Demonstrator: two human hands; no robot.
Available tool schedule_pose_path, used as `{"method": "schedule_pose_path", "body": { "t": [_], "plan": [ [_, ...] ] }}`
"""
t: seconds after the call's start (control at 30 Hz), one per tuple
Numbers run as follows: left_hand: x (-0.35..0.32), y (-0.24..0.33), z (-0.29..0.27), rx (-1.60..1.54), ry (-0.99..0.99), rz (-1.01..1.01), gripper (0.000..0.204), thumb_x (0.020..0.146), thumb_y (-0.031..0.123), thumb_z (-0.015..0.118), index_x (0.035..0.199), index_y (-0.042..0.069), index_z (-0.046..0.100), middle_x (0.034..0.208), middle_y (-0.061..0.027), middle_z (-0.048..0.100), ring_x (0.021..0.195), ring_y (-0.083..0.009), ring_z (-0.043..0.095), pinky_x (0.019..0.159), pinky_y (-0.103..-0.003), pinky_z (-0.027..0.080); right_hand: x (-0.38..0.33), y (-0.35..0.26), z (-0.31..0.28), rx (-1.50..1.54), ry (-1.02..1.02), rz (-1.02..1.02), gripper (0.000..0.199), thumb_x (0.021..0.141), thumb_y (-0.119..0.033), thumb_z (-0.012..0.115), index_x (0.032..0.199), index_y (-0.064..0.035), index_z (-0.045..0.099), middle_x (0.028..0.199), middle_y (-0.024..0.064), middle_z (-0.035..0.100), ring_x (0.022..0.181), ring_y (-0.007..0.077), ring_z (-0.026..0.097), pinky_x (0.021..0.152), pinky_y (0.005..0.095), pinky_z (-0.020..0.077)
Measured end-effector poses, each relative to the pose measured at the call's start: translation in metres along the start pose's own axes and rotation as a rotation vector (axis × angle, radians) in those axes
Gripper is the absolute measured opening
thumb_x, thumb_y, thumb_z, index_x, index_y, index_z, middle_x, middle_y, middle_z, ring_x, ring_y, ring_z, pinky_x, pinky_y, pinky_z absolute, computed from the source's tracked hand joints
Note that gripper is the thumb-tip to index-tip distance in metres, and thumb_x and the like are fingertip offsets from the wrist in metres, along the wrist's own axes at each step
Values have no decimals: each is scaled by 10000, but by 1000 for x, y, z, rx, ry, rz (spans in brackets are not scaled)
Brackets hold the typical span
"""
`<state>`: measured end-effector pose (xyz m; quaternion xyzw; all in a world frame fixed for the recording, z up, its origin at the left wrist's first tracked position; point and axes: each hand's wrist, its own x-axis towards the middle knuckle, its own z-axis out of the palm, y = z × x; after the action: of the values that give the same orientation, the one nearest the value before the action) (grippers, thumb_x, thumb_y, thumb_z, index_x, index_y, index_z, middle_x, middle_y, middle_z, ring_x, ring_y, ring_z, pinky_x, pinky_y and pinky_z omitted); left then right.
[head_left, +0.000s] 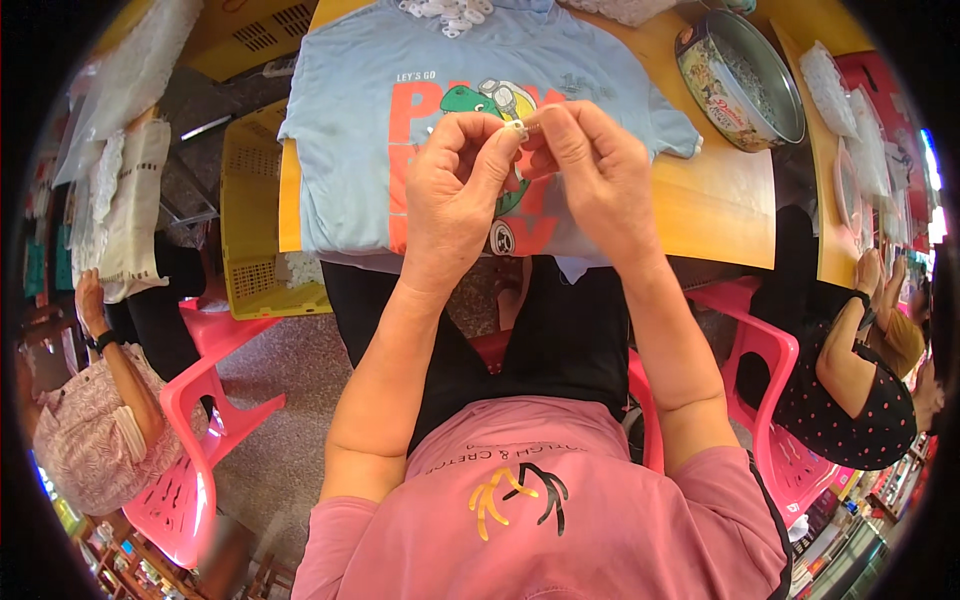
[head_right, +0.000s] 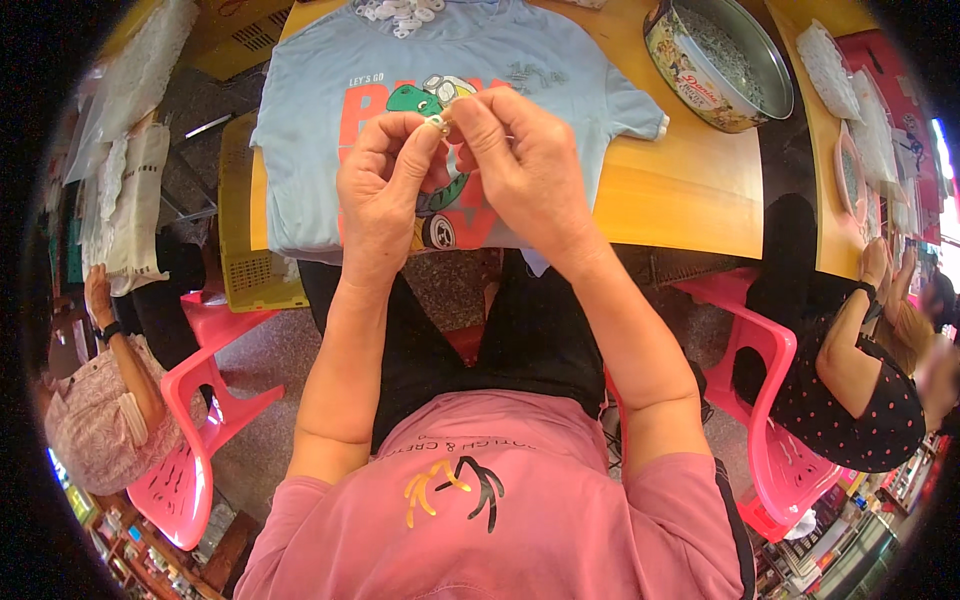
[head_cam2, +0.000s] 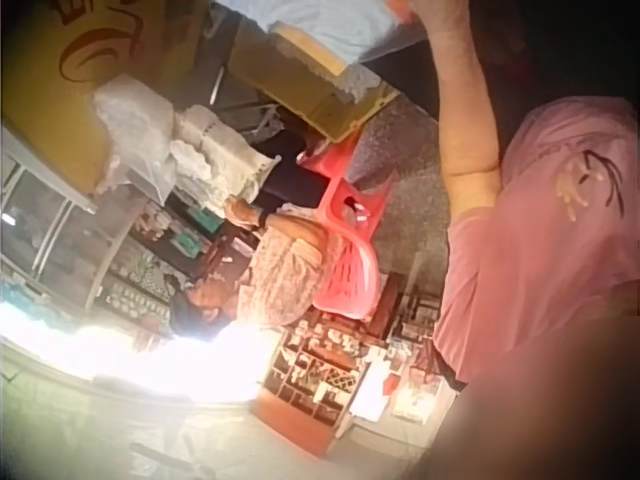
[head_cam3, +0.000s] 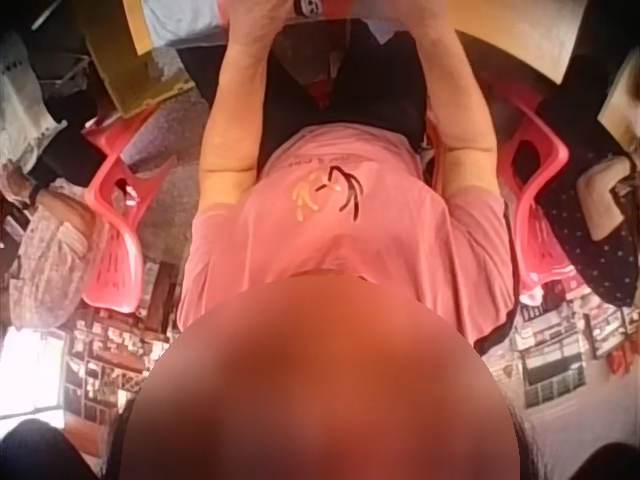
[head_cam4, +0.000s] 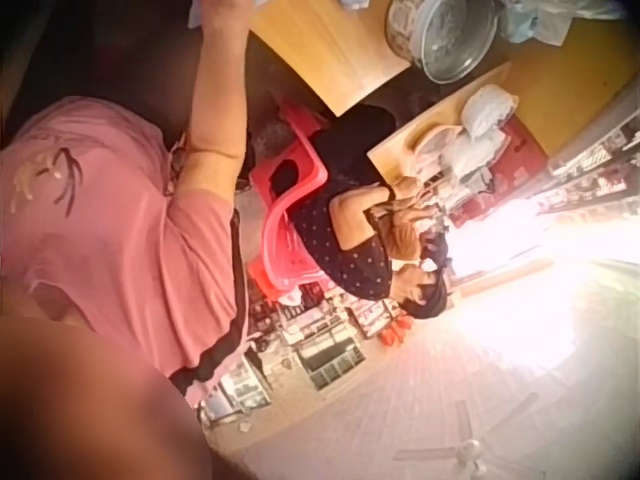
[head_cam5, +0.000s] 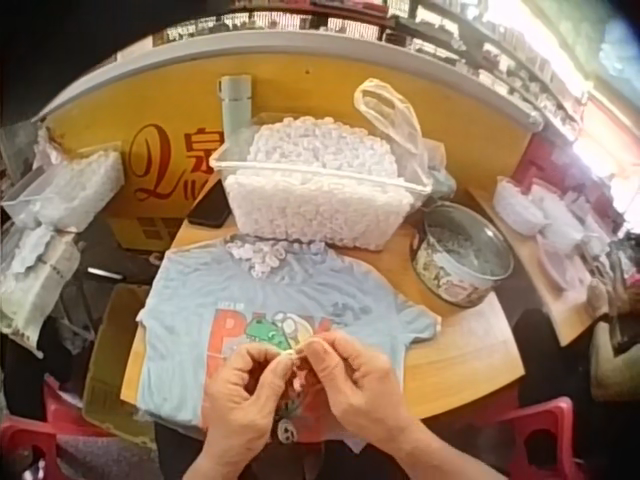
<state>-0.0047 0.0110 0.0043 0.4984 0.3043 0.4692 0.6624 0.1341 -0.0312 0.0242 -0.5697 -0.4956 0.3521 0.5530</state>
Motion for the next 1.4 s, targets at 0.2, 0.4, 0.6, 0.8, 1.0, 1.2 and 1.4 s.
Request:
{"method": "schedule_pose_path", "body": {
  "t": [0.2, 0.4, 0.6, 0.8, 1.0, 1.2, 1.4],
  "plan": [
    [-1, -2, -1, -21, -10, 10, 108, 952, 112, 623, 973, 16, 581, 832, 2, 615, 695, -47, 558, 619, -191, 475, 4, 1, -16, -232, -81, -159, 227, 1016, -183, 520, 964, 25, 596, 845, 67, 659, 740, 111, 616, 674, 242, 509],
    [-3, 0, -1, 15, -28, 21, 103, 948, 109, 626, 959, 18, 577, 812, 20, 602, 700, -31, 541, 609, -185, 451, 14, 0, -25, -466, -196, -411, 150, 981, -120, 554, 938, 22, 579, 787, 94, 603, 662, 177, 582, 620, 282, 475],
    [-2, -3, -2, 17, -37, 14, 93, 946, 99, 630, 963, 19, 584, 811, 26, 598, 705, -23, 532, 602, -180, 435, 17, 7, -23, -422, -217, -470, 107, 952, -71, 569, 902, 24, 563, 773, 92, 572, 656, 220, 564, 604, 303, 459],
    [0, -3, -1, 14, -41, 10, 90, 942, 93, 639, 966, 21, 590, 797, 33, 593, 697, -17, 524, 589, -179, 421, 19, 12, -23, -386, -222, -497, 75, 928, -42, 582, 901, 24, 561, 791, 100, 570, 659, 254, 556, 603, 315, 454],
    [-2, 0, -1, 56, -41, 20, 86, 942, 89, 640, 964, 23, 589, 786, 38, 590, 691, -14, 521, 580, -180, 413, 19, 10, -19, -383, -200, -557, 75, 898, -30, 612, 887, 20, 556, 771, 127, 534, 664, 303, 537, 597, 338, 449],
    [-3, 0, -1, 49, -51, 20, 83, 944, 89, 635, 959, 25, 585, 805, 31, 595, 704, -16, 528, 592, -182, 422, 18, 13, -19, -390, -213, -557, 59, 904, -24, 603, 890, 10, 558, 750, 138, 497, 654, 320, 520, 589, 362, 442],
    [-1, 2, 1, -3, -34, -36, 86, 953, 106, 622, 962, 31, 581, 809, 23, 595, 697, -34, 538, 609, -190, 434, 17, 9, -24, -370, -253, -441, 107, 965, -82, 538, 921, 14, 557, 770, 121, 543, 648, 262, 540, 606, 331, 452]
  ]
}}
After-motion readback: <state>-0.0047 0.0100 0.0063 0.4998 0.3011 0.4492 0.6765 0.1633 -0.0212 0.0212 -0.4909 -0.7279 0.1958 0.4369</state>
